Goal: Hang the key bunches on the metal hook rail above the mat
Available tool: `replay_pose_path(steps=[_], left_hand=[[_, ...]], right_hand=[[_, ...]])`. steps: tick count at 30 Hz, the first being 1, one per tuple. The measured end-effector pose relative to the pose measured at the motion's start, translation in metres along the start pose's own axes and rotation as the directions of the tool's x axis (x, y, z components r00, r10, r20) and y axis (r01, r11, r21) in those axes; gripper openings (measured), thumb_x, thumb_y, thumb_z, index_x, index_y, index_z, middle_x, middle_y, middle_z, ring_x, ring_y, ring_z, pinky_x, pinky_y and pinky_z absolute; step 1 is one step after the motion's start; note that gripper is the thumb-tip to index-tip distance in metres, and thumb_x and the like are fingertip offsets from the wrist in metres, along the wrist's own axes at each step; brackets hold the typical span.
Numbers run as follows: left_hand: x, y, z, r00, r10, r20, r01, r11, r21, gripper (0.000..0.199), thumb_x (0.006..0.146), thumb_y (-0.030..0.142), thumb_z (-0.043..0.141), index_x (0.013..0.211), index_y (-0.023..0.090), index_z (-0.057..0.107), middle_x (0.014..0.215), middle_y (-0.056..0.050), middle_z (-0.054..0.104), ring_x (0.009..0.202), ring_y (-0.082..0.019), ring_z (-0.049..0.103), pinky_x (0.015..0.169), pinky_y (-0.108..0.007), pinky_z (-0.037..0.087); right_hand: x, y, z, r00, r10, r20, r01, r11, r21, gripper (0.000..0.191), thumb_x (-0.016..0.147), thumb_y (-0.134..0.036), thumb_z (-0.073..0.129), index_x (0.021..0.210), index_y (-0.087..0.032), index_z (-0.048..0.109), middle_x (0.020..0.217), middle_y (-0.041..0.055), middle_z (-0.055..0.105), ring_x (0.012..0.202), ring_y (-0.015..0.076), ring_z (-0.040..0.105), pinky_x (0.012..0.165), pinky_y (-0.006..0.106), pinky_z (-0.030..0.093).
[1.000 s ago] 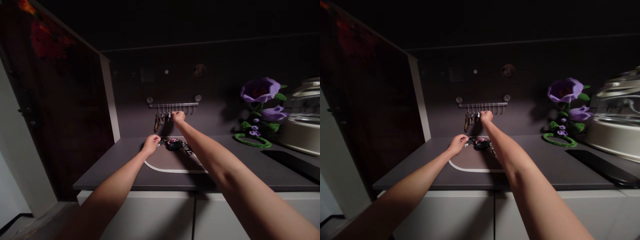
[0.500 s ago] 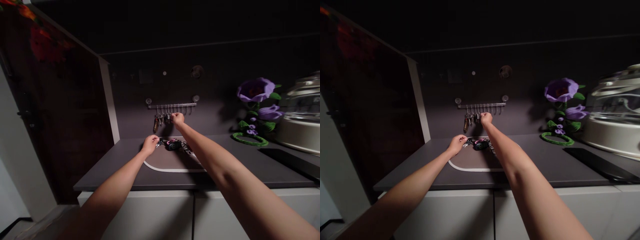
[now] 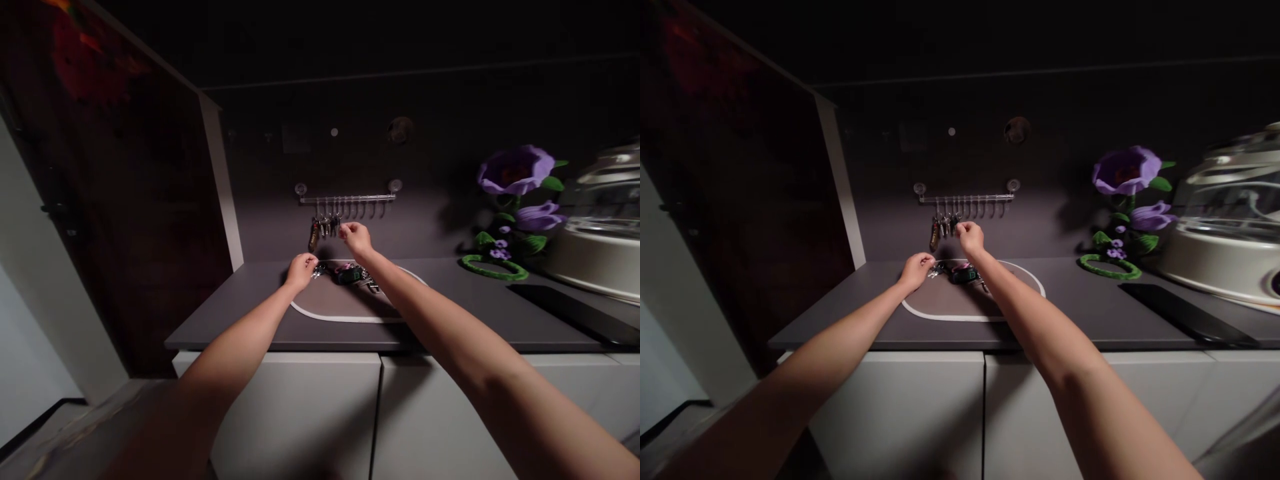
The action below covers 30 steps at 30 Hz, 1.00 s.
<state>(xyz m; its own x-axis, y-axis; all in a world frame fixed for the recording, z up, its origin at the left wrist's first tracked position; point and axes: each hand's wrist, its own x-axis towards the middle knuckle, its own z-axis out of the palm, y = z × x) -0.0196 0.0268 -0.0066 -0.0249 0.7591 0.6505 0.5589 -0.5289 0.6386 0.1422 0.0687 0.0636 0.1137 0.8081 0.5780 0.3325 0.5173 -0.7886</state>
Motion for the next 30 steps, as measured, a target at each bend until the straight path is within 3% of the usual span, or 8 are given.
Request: replay_pose_path(steps=[3, 8, 16, 23, 30], left_hand=[[0.000, 0.000, -0.001, 1.000, 0.015, -0.001, -0.015, 1.000, 0.024, 0.013, 0.076, 0.016, 0.051, 0.073, 0.014, 0.063, 0.073, -0.004, 0.063, 0.068, -0.012, 0.056, 0.068, -0.024, 0.044], [-0.001, 0.003, -0.003, 1.000, -0.013, 0.021, 0.012, 0.997, 0.070, 0.011, 0.076, 0.016, 0.053, 0.075, 0.013, 0.064, 0.073, -0.004, 0.062, 0.067, -0.012, 0.055, 0.068, -0.024, 0.044], [-0.002, 0.002, -0.002, 0.995, 0.024, 0.094, -0.048, 0.964, 0.261, 0.014, 0.075, 0.017, 0.054, 0.081, 0.015, 0.067, 0.079, -0.005, 0.061, 0.070, -0.012, 0.053, 0.068, -0.024, 0.042], [0.002, 0.011, -0.001, 0.988, -0.001, 0.156, -0.070, 0.890, 0.450, 0.016, 0.076, 0.023, 0.054, 0.081, 0.018, 0.069, 0.082, -0.006, 0.062, 0.074, -0.015, 0.055, 0.070, -0.025, 0.040], [0.009, 0.025, 0.010, 0.978, -0.069, 0.195, -0.051, 0.833, 0.551, 0.014, 0.074, 0.027, 0.058, 0.075, 0.019, 0.069, 0.084, -0.008, 0.064, 0.079, -0.019, 0.057, 0.073, -0.028, 0.041]], right_hand=[[-0.025, -0.006, -0.002, 0.996, 0.027, 0.089, -0.028, 1.000, 0.002, 0.020, 0.079, -0.027, 0.049, 0.084, -0.012, 0.061, 0.076, 0.0067, 0.067, 0.067, 0.0118, 0.060, 0.067, 0.024, 0.046], [-0.053, -0.004, -0.009, 0.974, -0.062, 0.220, 0.116, 0.963, -0.241, 0.015, 0.078, -0.022, 0.051, 0.083, -0.014, 0.063, 0.081, 0.0058, 0.067, 0.074, 0.0136, 0.060, 0.072, 0.025, 0.044], [-0.059, 0.011, -0.010, 0.894, -0.158, 0.420, 0.355, 0.822, -0.446, 0.017, 0.079, -0.020, 0.050, 0.085, -0.016, 0.065, 0.082, 0.0055, 0.068, 0.075, 0.0139, 0.059, 0.071, 0.022, 0.039], [-0.058, 0.017, -0.011, 0.896, -0.096, 0.434, 0.322, 0.815, -0.482, 0.019, 0.078, -0.022, 0.050, 0.086, -0.017, 0.067, 0.081, 0.0046, 0.068, 0.077, 0.0146, 0.059, 0.071, 0.021, 0.039], [-0.053, 0.020, -0.014, 0.899, -0.122, 0.421, 0.354, 0.768, -0.534, 0.021, 0.078, -0.021, 0.049, 0.089, -0.017, 0.067, 0.098, 0.0083, 0.067, 0.091, 0.0171, 0.058, 0.078, 0.023, 0.039]])
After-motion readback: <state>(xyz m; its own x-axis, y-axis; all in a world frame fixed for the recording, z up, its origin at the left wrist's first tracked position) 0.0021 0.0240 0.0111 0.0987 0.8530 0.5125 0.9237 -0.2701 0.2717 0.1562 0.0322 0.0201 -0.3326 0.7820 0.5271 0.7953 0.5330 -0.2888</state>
